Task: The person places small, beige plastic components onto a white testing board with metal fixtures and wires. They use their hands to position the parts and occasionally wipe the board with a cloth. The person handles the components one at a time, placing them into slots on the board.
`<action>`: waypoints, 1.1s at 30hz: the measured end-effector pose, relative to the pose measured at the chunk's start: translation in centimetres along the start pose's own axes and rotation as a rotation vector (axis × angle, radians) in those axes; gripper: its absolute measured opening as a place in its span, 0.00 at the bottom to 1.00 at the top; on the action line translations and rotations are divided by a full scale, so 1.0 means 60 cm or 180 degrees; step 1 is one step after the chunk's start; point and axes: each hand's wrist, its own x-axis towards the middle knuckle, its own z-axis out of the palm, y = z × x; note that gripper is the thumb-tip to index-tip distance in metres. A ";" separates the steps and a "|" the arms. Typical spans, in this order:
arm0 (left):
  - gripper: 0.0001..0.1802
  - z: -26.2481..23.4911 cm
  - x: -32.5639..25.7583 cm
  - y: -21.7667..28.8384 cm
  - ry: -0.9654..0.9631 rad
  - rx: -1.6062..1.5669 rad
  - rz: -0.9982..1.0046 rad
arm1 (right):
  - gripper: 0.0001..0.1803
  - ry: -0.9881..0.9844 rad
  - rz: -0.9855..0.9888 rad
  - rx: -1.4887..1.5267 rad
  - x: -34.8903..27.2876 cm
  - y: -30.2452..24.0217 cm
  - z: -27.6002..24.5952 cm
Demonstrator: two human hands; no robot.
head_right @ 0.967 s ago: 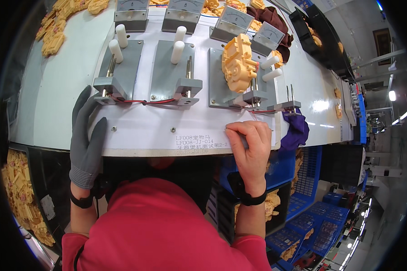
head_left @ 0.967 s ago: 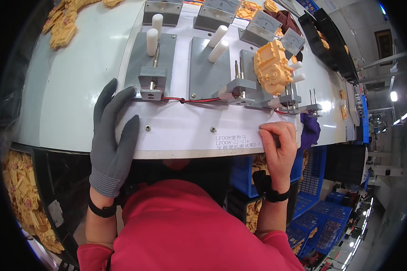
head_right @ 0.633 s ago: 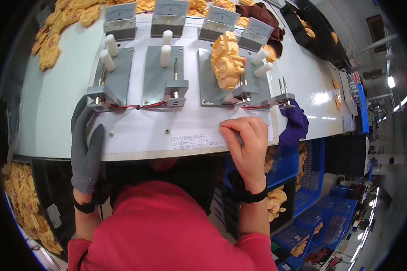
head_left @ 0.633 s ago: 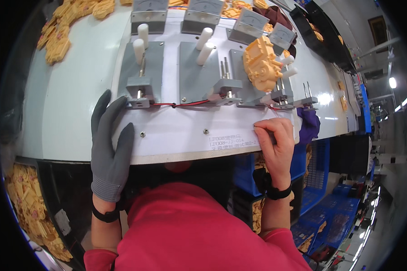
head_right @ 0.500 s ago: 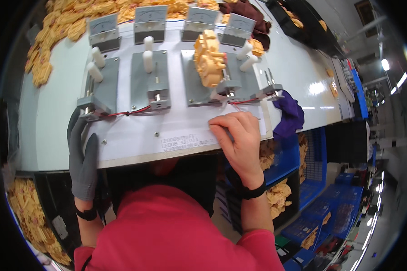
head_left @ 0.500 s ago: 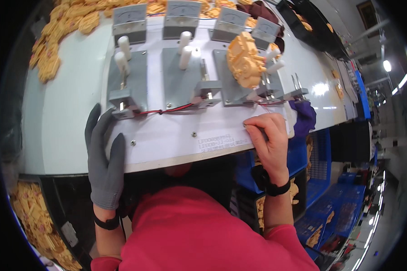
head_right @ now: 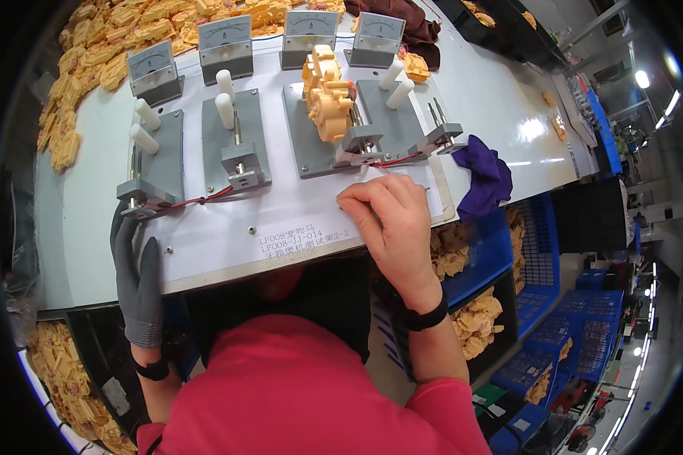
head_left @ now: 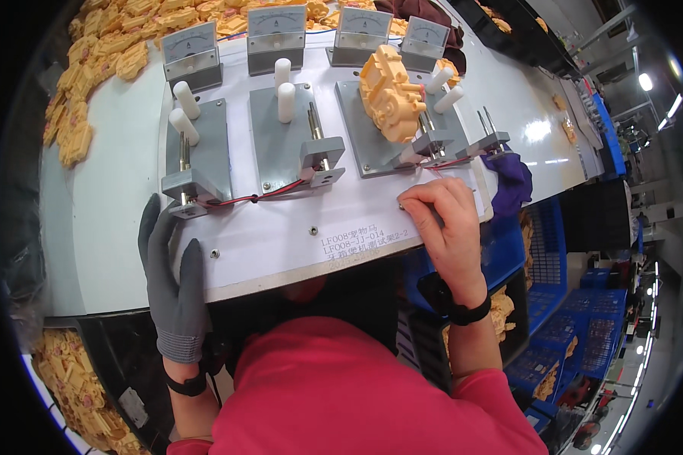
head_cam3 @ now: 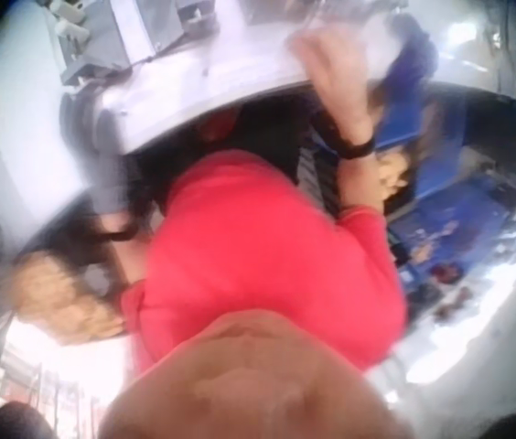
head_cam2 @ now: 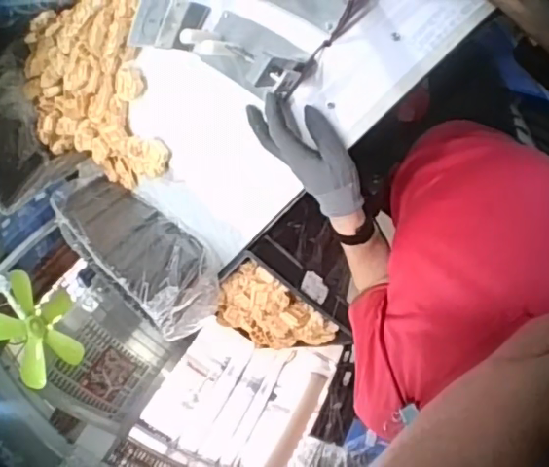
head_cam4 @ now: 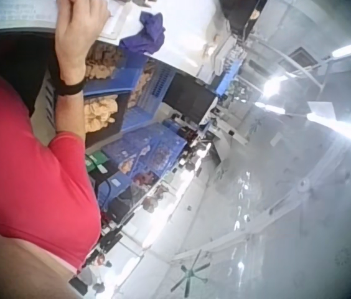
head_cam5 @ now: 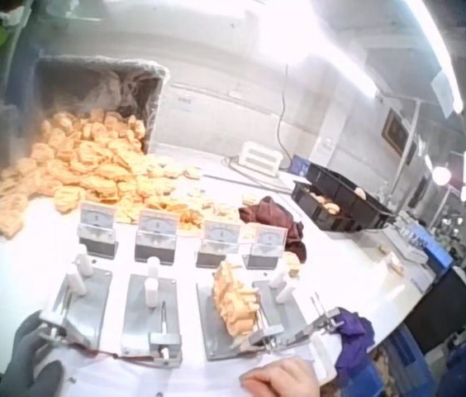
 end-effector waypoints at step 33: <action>0.27 0.000 0.000 0.003 -0.0009 -0.0128 -0.0113 | 0.04 0.0115 -0.0161 -0.0087 -0.001 0.005 0.005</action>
